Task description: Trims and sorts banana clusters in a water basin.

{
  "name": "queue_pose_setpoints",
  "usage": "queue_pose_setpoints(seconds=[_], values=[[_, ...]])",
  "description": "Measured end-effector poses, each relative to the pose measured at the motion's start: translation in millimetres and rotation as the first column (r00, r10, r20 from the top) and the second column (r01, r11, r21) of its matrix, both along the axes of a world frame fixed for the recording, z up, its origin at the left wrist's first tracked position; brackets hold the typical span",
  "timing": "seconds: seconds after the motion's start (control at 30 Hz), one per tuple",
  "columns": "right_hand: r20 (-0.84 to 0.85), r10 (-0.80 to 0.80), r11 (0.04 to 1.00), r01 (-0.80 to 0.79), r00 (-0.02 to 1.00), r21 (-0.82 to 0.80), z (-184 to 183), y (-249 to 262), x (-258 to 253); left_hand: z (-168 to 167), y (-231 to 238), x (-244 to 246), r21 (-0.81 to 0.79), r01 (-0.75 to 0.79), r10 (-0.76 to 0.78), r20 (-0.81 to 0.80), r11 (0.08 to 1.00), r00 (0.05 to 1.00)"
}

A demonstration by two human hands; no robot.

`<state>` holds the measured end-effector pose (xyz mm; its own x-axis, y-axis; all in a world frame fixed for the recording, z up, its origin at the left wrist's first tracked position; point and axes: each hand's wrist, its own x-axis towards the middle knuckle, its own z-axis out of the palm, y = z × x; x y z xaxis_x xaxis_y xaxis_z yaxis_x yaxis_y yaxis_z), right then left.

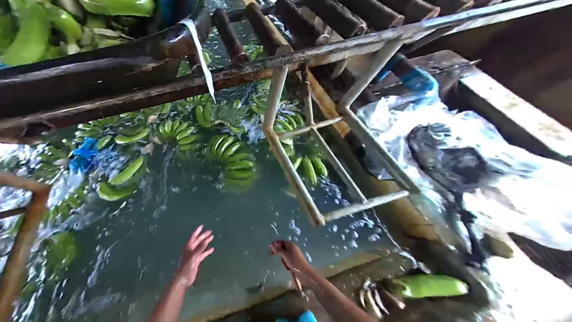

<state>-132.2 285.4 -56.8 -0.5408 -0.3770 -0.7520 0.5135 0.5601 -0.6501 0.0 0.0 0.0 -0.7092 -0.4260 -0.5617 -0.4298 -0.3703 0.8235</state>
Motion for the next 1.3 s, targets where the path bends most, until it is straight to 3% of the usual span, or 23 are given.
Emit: queue_pose_setpoints(seconds=[0.1, 0.17, 0.23, 0.33, 0.4, 0.47, 0.57, 0.67, 0.73, 0.77, 0.83, 0.87, 0.9, 0.93, 0.97, 1.0, 1.03, 1.07, 1.13, 1.2, 1.3], values=[[0.025, -0.164, 0.983, 0.161, 0.986, 0.089, -12.2, 16.5, -15.5, -57.7, 3.5, -132.5, 0.206, -0.141, 0.108, 0.164, 0.968, 0.981], [0.049, -0.25, 0.964, 0.244, 0.967, 0.108, -17.1, 19.1, -18.2, -95.0, 11.4, -192.4, 0.178, -0.227, 0.174, 0.27, 0.958, 0.947], [0.076, -0.292, 0.952, 0.283, 0.953, 0.115, -22.1, 11.5, -17.7, -119.3, 15.8, -226.1, 0.04, -0.237, 0.219, 0.256, 0.971, 0.942], [0.079, -0.33, 0.935, 0.314, 0.941, 0.167, -37.7, -16.6, -16.5, -141.7, 6.8, -241.3, 0.039, -0.279, 0.273, 0.109, 0.96, 0.956], [0.035, -0.305, 0.942, 0.296, 0.952, 0.158, -44.2, -39.2, -20.6, -139.8, -6.5, -236.0, -0.067, -0.242, 0.246, 0.06, 0.968, 0.967], [0.002, -0.227, 0.97, 0.226, 0.974, 0.085, -42.2, -61.0, -32.8, -134.1, -30.2, -221.2, -0.317, -0.098, 0.113, 0.032, 0.943, 0.993], [-0.044, -0.163, 0.987, 0.162, 0.986, -0.025, -23.8, -93.6, -55.3, -100.9, -75.2, -197.3, -0.686, 0.243, -0.095, 0.246, 0.686, 0.965], [-0.115, -0.232, 0.966, 0.214, 0.966, -0.147, -6.6, -120.1, -62.0, -55.7, -79.4, -162.7, -0.796, 0.396, -0.173, 0.357, 0.458, 0.918], [-0.121, -0.389, 0.898, 0.346, 0.914, -0.273, -1.9, -134.9, -57.0, -40.8, -56.2, -125.5, -0.878, 0.361, -0.188, 0.315, 0.315, 0.93], [-0.101, -0.459, 0.854, 0.407, 0.882, -0.325, -0.7, -140.6, -53.6, -41.6, -39.8, -102.6, -0.925, 0.287, -0.18, 0.247, 0.248, 0.952], [-0.024, -0.564, 0.767, 0.512, 0.826, -0.387, -1.9, -148.4, -43.9, -55.1, -4.9, -51.1, -0.978, 0.061, -0.129, 0.035, 0.199, 0.991], [0.033, -0.587, 0.735, 0.549, 0.809, -0.398, -4.0, -150.3, -38.3, -63.8, 11.9, -26.3, -0.966, -0.061, -0.061, -0.079, 0.251, 0.995], [0.093, -0.603, 0.71, 0.586, 0.792, -0.39, -8.7, -150.7, -32.0, -67.2, 27.4, -5.8, -0.896, -0.163, 0.056, -0.154, 0.412, 0.986], [0.151, -0.609, 0.702, 0.618, 0.779, -0.355, -15.3, -149.7, -25.5, -68.4, 37.7, 6.2, -0.746, -0.276, 0.233, -0.166, 0.605, 0.958], [0.197, -0.591, 0.722, 0.622, 0.782, -0.303, -23.9, -145.8, -17.4, -70.4, 41.7, 11.3, -0.479, -0.444, 0.446, -0.116, 0.758, 0.887], [0.206, -0.553, 0.764, 0.59, 0.808, -0.261, -33.0, -138.2, -7.4, -78.2, 38.2, 11.1, -0.194, -0.63, 0.641, -0.009, 0.752, 0.768], [0.174, -0.488, 0.823, 0.517, 0.855, -0.234, -40.2, -129.2, 0.5, -88.6, 27.8, 9.8, 0.015, -0.735, 0.727, 0.133, 0.678, 0.673], [0.104, -0.401, 0.886, 0.414, 0.91, -0.209, -43.0, -120.5, 5.5, -100.0, 16.8, 14.6, 0.145, -0.75, 0.716, 0.228, 0.645, 0.66], [-0.108, -0.232, 0.966, 0.216, 0.967, -0.14, -39.0, -110.5, 5.7, -111.6, 4.8, 29.0, 0.247, -0.686, 0.63, 0.272, 0.685, 0.727], [-0.324, -0.065, 0.997, 0.051, 0.944, -0.052, -29.9, -106.3, 2.7, -102.6, 8.8, 41.3, 0.237, -0.608, 0.552, 0.266, 0.757, 0.791], [-0.423, 0.147, 0.989, -0.122, 0.894, 0.087, -15.9, -119.9, -3.5, -68.1, 20.0, 37.8, 0.264, -0.587, 0.535, 0.246, 0.765, 0.808]])
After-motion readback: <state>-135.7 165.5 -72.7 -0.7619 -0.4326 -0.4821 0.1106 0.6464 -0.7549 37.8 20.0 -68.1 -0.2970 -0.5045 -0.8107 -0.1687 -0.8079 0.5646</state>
